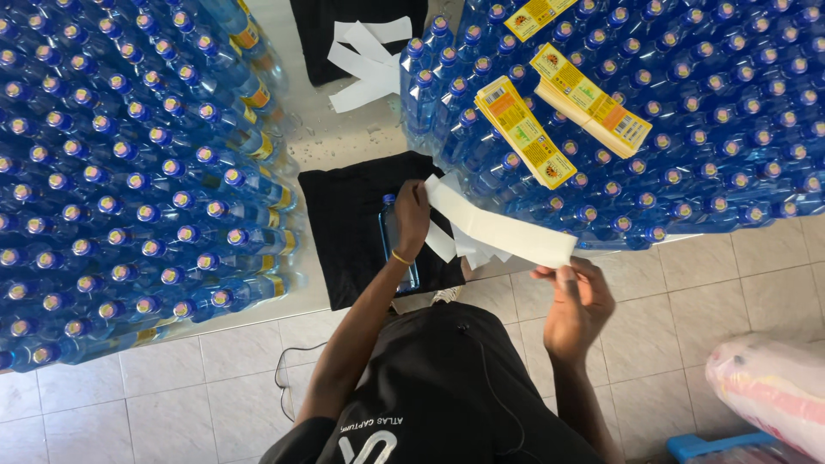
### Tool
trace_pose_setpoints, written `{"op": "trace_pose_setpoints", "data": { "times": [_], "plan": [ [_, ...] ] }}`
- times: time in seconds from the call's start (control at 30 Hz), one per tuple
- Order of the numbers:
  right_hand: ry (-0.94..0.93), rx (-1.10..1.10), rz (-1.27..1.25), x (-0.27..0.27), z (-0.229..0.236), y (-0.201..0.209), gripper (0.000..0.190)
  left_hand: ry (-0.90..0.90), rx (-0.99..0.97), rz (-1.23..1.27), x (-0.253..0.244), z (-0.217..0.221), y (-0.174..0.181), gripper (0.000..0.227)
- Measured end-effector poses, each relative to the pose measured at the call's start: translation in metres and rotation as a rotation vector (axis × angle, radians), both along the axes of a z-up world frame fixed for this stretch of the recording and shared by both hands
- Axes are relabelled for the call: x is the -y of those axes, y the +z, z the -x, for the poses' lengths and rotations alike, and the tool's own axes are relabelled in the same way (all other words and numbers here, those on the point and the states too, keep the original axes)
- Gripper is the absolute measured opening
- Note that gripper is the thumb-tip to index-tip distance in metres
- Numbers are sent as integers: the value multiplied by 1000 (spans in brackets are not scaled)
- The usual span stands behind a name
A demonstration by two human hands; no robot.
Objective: The person repeatedly picks up plastic water bottles, applies yellow labels to their sides, and places them on a black cloth. They handle the bottles and labels by hand, working among large stacks of bottled water.
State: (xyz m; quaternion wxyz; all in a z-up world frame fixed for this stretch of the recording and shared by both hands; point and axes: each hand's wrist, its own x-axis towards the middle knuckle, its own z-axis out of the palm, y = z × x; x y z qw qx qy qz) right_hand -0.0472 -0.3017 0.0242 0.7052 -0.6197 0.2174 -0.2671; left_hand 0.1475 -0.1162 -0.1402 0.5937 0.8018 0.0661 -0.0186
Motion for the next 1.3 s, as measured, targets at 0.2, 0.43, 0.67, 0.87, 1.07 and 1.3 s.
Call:
{"op": "trace_pose_setpoints", "data": {
  "times": [0.2, 0.43, 0.67, 0.87, 1.07, 1.3],
  "plan": [
    [-57, 89, -21, 4, -1, 22, 18, -157, 208, -245, 6, -5, 8, 27],
    [174, -29, 15, -54, -50, -16, 18, -222, 252, 226, -34, 76, 80, 45],
    [504, -68, 418, -132, -84, 1, 21, -176, 47, 797, -58, 129, 73, 64],
    [734, -106, 316, -150, -75, 16, 35, 293, -118, 899, -91, 115, 85, 24],
    [666, -433, -133, -127, -39, -75, 52, 412, -241, 1137, -110, 126, 65, 27],
    [408, -464, -335, -131, -42, -133, 40, 452, -453, 1112, -101, 151, 41, 22]
  ]
}}
